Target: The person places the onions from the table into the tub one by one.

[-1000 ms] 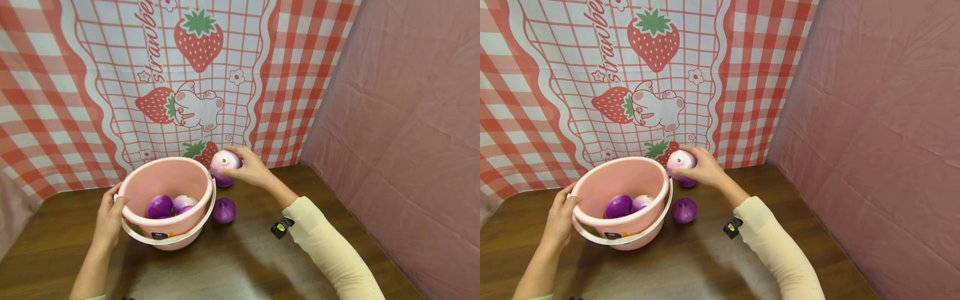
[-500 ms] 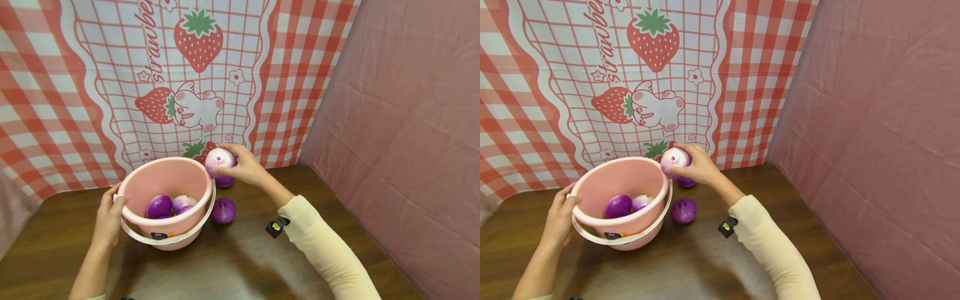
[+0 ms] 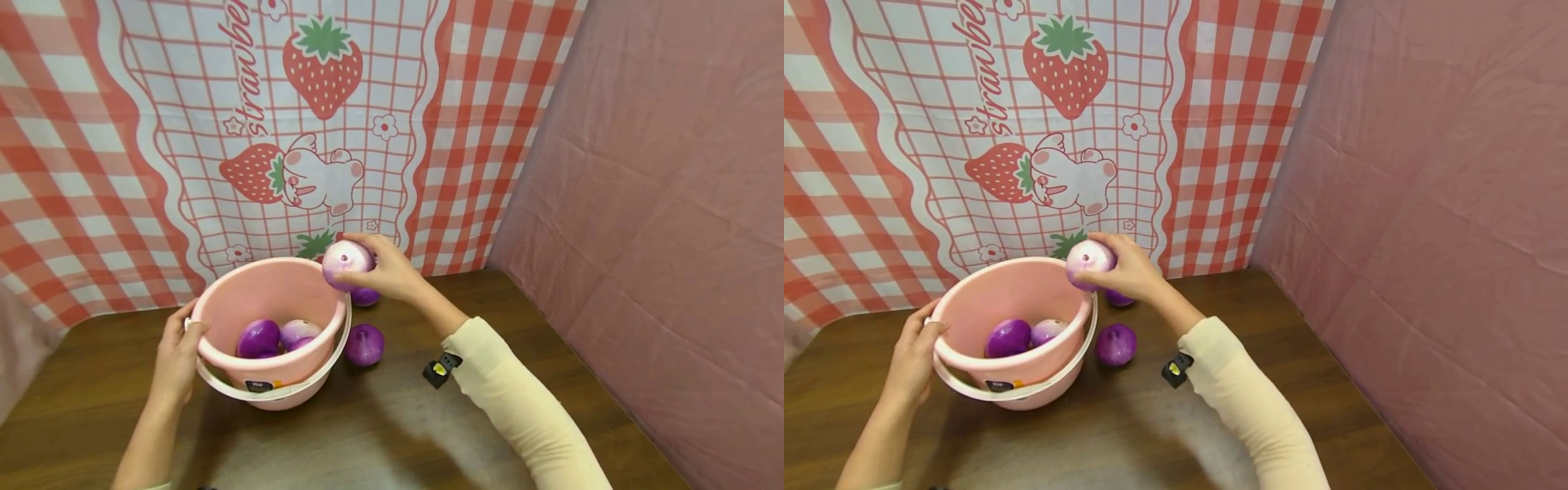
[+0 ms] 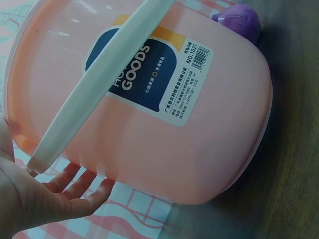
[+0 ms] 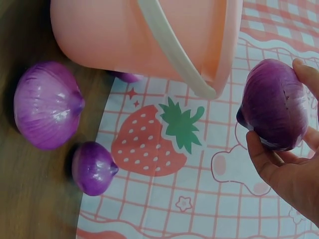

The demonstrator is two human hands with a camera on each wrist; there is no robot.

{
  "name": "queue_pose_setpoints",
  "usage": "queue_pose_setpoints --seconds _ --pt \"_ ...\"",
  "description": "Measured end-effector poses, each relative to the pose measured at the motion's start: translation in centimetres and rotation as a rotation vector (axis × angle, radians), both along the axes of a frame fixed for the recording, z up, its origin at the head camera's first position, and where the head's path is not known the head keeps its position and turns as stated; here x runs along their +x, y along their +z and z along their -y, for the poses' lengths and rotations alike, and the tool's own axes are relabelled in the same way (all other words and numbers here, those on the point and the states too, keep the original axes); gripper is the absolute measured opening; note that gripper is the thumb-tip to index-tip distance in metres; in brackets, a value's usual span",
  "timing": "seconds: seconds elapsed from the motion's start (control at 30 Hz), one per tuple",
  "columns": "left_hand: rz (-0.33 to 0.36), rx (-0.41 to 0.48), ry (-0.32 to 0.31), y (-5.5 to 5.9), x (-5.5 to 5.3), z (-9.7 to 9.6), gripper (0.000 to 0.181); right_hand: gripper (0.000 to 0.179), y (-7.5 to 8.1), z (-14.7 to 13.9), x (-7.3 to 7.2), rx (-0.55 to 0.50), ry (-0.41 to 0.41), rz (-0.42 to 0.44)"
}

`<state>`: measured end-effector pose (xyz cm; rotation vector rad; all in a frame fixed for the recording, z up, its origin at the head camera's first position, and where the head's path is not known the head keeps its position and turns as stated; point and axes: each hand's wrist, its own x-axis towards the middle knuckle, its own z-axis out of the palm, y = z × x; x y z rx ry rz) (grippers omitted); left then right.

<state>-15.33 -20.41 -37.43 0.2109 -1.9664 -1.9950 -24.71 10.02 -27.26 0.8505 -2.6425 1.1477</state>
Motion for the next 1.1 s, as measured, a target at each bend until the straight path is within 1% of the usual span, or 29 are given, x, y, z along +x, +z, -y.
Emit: queue_pose_setpoints --seconds 0.1,0.2,0.33,0.53,0.7,0.9,1.1 --pt "0.008 -0.014 0.011 0.0 0.0 0.0 0.05 0.069 0.0 0.3 0.0 -0.006 0.02 -0.02" --pt "0.02 -0.027 0.024 0.1 0.0 -0.1 0.05 0.07 0.0 0.7 0.0 0.001 0.022 -0.029" --pt "0.021 -0.025 0.02 0.1 0.0 0.0 0.051 0.071 0.0 1.1 0.1 0.023 0.001 -0.015" --pt "0.038 -0.016 0.024 0.1 0.0 -0.1 0.049 0.072 0.0 1.7 0.3 0.032 -0.005 0.003" --pt "0.052 -0.014 0.026 0.2 0.0 -0.1 0.048 0.071 -0.2 2.1 0.2 0.031 0.006 -0.013" --pt "0.037 -0.014 0.017 0.2 0.1 -0.1 0.046 0.07 -0.5 2.6 0.1 0.037 0.023 -0.003" --pt "0.011 -0.02 0.014 0.1 0.1 0.0 0.049 0.07 -0.5 3.1 0.2 0.031 0.04 0.003"
